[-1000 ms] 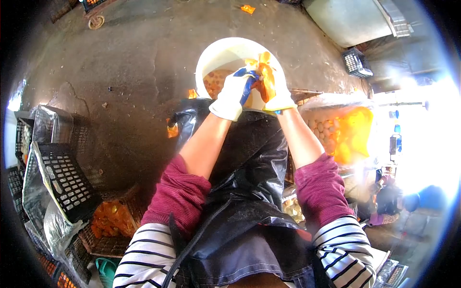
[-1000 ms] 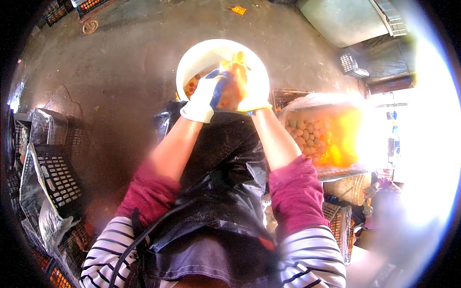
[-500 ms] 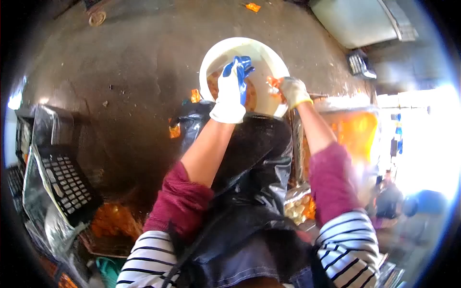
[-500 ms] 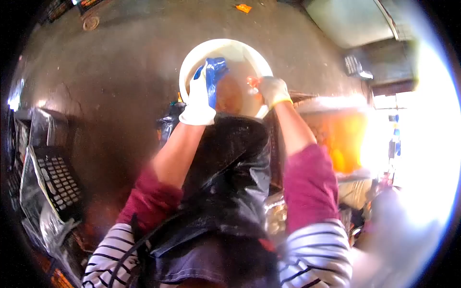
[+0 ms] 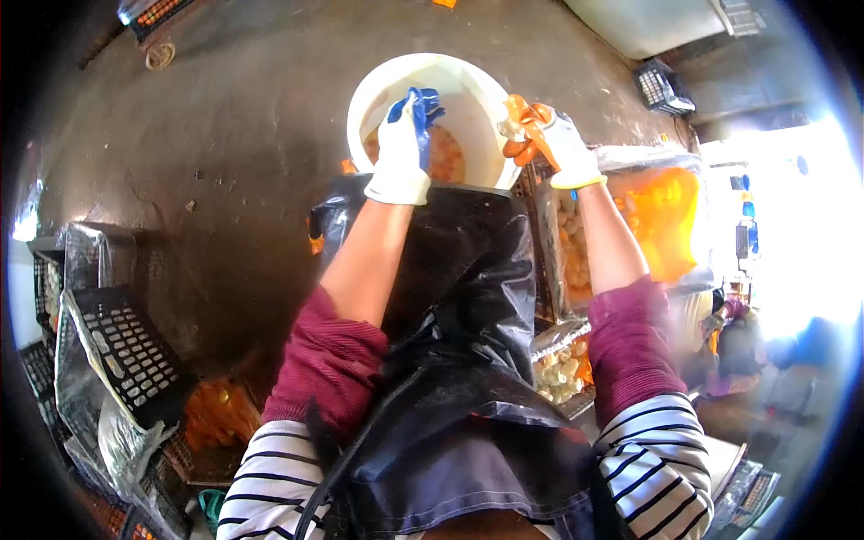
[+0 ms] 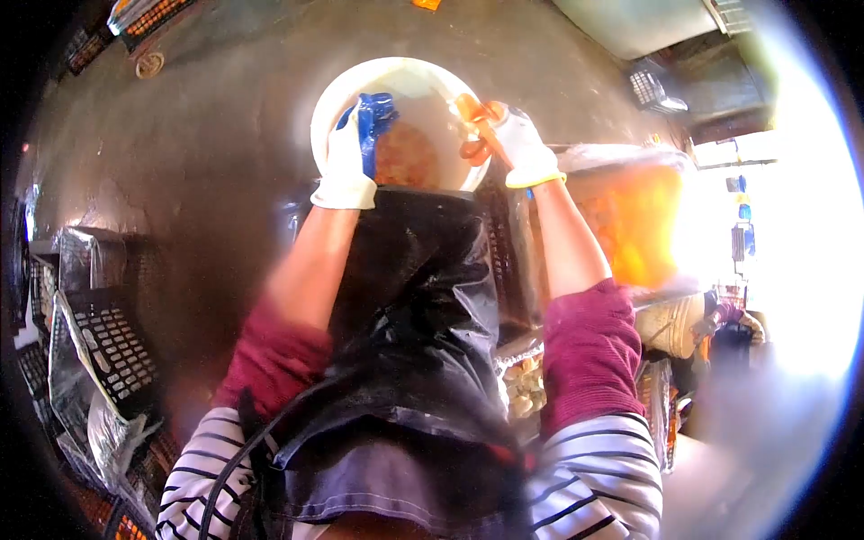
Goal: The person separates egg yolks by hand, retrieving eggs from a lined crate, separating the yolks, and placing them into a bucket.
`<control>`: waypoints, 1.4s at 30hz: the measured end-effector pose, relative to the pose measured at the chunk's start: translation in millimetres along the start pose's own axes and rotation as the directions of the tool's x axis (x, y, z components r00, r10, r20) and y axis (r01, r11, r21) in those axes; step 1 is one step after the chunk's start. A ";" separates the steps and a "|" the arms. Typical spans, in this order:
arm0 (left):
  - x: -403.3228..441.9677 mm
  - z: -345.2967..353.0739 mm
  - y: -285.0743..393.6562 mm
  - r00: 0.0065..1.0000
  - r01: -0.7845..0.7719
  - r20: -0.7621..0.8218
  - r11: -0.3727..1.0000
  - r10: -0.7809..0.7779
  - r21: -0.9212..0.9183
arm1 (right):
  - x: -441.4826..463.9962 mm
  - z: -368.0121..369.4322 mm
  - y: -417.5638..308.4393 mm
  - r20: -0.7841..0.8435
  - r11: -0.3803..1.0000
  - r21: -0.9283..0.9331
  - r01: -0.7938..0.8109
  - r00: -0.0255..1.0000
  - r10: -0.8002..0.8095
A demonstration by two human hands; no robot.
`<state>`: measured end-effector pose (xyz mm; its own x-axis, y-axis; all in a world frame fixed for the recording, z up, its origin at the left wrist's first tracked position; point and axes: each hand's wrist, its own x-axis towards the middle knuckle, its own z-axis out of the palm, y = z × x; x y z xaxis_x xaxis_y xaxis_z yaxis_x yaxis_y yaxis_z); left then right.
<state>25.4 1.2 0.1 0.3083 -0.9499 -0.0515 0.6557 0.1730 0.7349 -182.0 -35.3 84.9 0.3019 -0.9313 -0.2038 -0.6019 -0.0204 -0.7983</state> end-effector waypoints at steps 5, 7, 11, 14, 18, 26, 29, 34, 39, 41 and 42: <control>0.3 -2.6 9.1 0.998 -0.023 0.067 0.998 0.020 0.051 | -102.2 -36.2 46.2 -0.194 0.898 -0.434 0.063 0.967 -0.162; 3.2 -10.6 3.9 0.998 -0.020 0.067 1.000 0.019 0.010 | -170.2 -52.5 102.3 -0.328 0.961 -0.243 -0.133 0.943 0.047; 7.2 -15.9 11.7 0.995 -0.044 0.095 0.998 0.040 0.045 | -343.8 -62.4 230.7 -0.370 0.602 0.723 -0.339 0.545 0.752; 5.8 -8.0 13.9 0.998 0.034 0.057 0.997 -0.038 0.066 | -426.4 -51.7 262.4 -0.599 0.696 0.094 -0.712 0.517 0.611; 8.9 -8.6 2.2 0.988 0.034 0.144 0.993 -0.050 0.115 | -389.6 -39.2 201.3 -0.758 0.748 0.342 -0.568 0.304 0.577; 5.4 -5.7 -1.7 0.975 0.006 0.191 0.878 -0.110 0.479 | -195.8 -48.9 194.6 -0.335 0.632 -0.699 -0.335 0.934 0.125; 7.4 -5.4 -5.2 0.978 0.093 0.140 0.921 -0.157 0.379 | -151.6 -59.0 219.5 -0.145 0.257 -0.931 -0.258 0.910 0.388; 10.1 3.5 -11.1 0.957 0.242 0.073 0.909 -0.282 0.339 | -132.4 -46.4 257.5 -0.260 0.282 -0.840 -0.464 0.800 0.541; 8.0 12.9 -14.3 0.948 0.203 0.148 0.891 -0.283 0.405 | -148.8 -41.0 278.7 -0.152 0.306 -0.858 -0.412 0.773 0.615; 14.4 6.5 -21.8 0.949 0.162 0.186 0.897 -0.257 0.411 | -154.1 -46.4 266.0 -0.112 0.363 -0.847 -0.388 0.798 0.592; 15.4 1.7 -23.8 0.950 0.153 0.192 0.903 -0.247 0.402 | -153.2 -49.6 257.6 -0.101 0.405 -0.831 -0.382 0.819 0.565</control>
<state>13.3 -18.0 -17.0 -0.0012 -0.9949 -0.1005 0.3617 -0.0941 0.9275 -420.0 84.1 -61.3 -0.1672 -0.8109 -0.5608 -0.9733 0.0450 0.2252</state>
